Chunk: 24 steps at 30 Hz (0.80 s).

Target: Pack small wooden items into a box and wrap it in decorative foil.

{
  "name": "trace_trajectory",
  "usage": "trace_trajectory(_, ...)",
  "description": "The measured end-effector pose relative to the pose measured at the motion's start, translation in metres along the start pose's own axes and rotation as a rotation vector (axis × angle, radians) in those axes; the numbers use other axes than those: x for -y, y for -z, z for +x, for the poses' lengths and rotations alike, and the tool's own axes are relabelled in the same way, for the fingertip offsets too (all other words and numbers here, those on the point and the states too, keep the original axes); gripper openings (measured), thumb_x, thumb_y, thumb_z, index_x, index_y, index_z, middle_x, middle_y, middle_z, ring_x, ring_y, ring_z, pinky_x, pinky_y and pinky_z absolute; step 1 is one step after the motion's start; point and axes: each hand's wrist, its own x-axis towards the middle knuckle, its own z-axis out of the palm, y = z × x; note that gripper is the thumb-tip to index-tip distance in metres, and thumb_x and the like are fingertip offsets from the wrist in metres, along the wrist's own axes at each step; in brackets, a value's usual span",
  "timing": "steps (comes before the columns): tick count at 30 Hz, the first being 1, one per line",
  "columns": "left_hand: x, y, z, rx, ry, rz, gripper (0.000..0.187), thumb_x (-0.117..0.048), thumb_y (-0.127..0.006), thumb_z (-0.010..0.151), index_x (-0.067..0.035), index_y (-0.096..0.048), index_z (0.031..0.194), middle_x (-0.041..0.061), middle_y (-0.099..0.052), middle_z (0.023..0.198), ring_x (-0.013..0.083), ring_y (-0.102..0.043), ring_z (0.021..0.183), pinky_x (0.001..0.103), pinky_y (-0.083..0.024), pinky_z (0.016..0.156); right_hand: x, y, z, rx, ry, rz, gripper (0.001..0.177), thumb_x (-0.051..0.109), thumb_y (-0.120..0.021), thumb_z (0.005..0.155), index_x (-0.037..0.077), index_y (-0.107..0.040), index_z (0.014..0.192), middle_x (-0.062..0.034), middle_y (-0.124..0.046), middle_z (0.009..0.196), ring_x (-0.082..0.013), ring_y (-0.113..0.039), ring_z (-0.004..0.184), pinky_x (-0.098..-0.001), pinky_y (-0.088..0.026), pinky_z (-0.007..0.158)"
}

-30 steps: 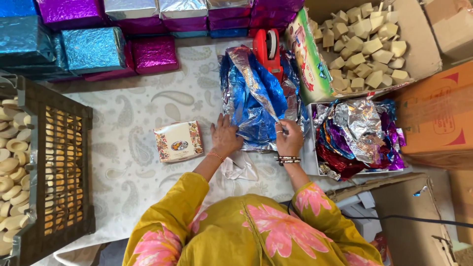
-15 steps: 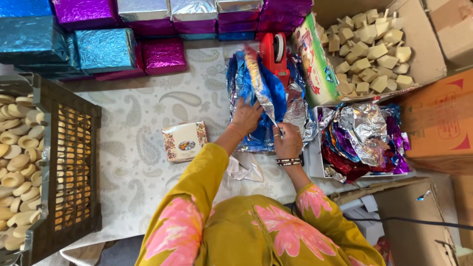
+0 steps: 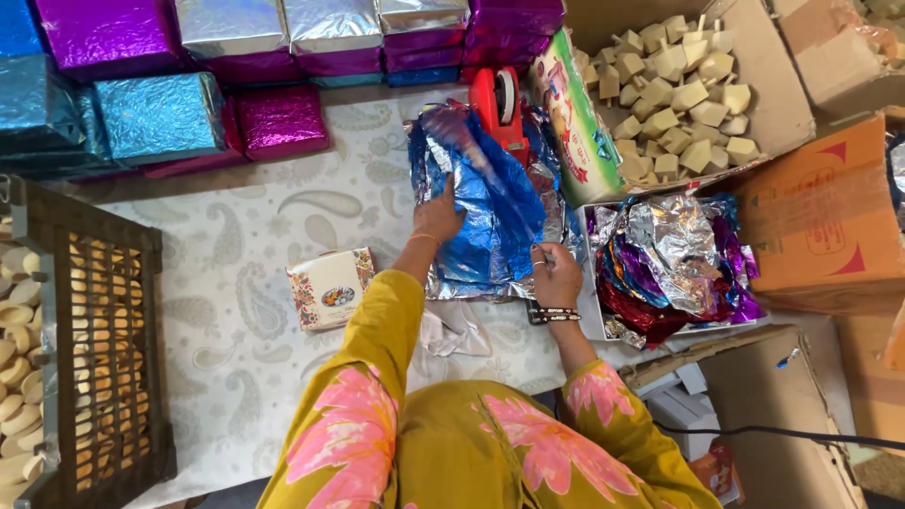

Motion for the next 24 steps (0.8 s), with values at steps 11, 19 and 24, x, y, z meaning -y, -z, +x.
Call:
trace_trajectory(11, -0.03, 0.008, -0.056, -0.247, -0.037, -0.528, 0.054, -0.06, -0.062, 0.094, -0.016, -0.067, 0.125, 0.016, -0.078, 0.106, 0.0375, -0.074, 0.099, 0.046, -0.057, 0.087, 0.06, -0.022, -0.02, -0.083, 0.505, -0.148, 0.01, 0.012, -0.076, 0.087, 0.008, -0.07, 0.094, -0.0108, -0.072, 0.125, -0.0308, -0.068, 0.107, -0.0399, -0.056, 0.088)
trace_trajectory(19, 0.008, -0.029, -0.066, -0.206, 0.072, -0.642, 0.04, -0.037, -0.059, 0.097, -0.001, -0.074, 0.092, 0.021, -0.072, 0.081, 0.0367, -0.072, 0.073, 0.046, -0.056, 0.071, 0.067, -0.034, -0.015, 0.088, 0.72, -0.185, 0.023, 0.023, -0.077, 0.085, 0.009, -0.071, 0.102, -0.013, -0.067, 0.125, -0.0372, -0.061, 0.12, -0.0461, -0.051, 0.099)
trace_trajectory(24, 0.026, -0.038, -0.069, -0.072, 0.159, -1.043, 0.03, -0.023, -0.059, 0.099, 0.0, -0.068, 0.082, 0.005, -0.07, 0.069, 0.0095, -0.067, 0.059, 0.03, -0.06, 0.054, 0.063, -0.042, 0.0, -0.167, 0.503, -0.127, 0.076, 0.039, -0.078, 0.085, -0.015, -0.055, 0.133, -0.0329, -0.052, 0.137, -0.049, -0.05, 0.124, -0.0521, -0.042, 0.103)
